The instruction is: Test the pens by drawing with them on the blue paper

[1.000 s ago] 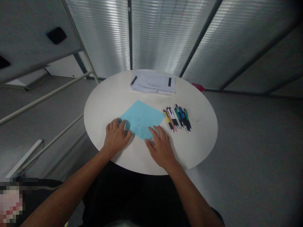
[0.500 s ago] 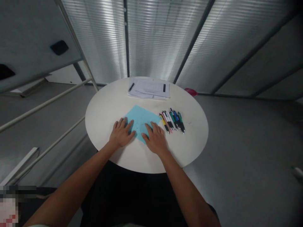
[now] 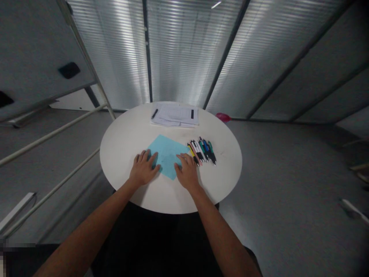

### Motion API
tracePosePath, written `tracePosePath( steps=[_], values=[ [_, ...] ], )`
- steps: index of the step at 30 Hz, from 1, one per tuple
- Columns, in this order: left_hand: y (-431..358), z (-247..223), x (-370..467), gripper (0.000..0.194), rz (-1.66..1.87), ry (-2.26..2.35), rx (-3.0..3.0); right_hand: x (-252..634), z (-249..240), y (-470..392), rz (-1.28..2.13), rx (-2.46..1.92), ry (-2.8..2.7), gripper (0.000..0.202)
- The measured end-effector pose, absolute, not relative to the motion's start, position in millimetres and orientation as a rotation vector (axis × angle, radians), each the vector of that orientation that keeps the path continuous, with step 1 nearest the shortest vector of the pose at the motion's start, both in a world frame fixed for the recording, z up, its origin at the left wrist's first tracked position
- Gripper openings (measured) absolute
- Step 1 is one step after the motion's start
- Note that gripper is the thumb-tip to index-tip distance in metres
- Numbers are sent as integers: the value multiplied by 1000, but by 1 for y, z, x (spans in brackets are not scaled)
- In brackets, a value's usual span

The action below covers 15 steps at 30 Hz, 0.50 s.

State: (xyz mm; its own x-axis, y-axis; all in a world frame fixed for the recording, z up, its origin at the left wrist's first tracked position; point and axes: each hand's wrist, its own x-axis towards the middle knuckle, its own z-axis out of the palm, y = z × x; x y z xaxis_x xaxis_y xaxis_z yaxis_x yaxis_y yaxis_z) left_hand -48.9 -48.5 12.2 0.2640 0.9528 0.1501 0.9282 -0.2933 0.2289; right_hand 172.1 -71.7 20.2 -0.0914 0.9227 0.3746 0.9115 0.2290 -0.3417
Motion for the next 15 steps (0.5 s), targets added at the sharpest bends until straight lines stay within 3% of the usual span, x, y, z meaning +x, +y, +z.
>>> tracePosePath(
  steps=[2,5,8,11,15],
  values=[
    [-49,12,-50,62,404,1808,2428,182,29,-69,-37,-1811,-1887,43],
    [-50,12,-50,61,408,1804,2439,202,43,-59,-142,-2171,-1687,75],
    [-49,13,-50,61,408,1812,2436,221,50,-43,-14,-2452,-1595,97],
    [-49,15,-49,61,397,1822,2438,233,48,-27,168,-2575,-1565,98],
    [-49,15,-49,62,388,1822,2431,240,42,-13,114,-2611,-1562,87]
  ],
)
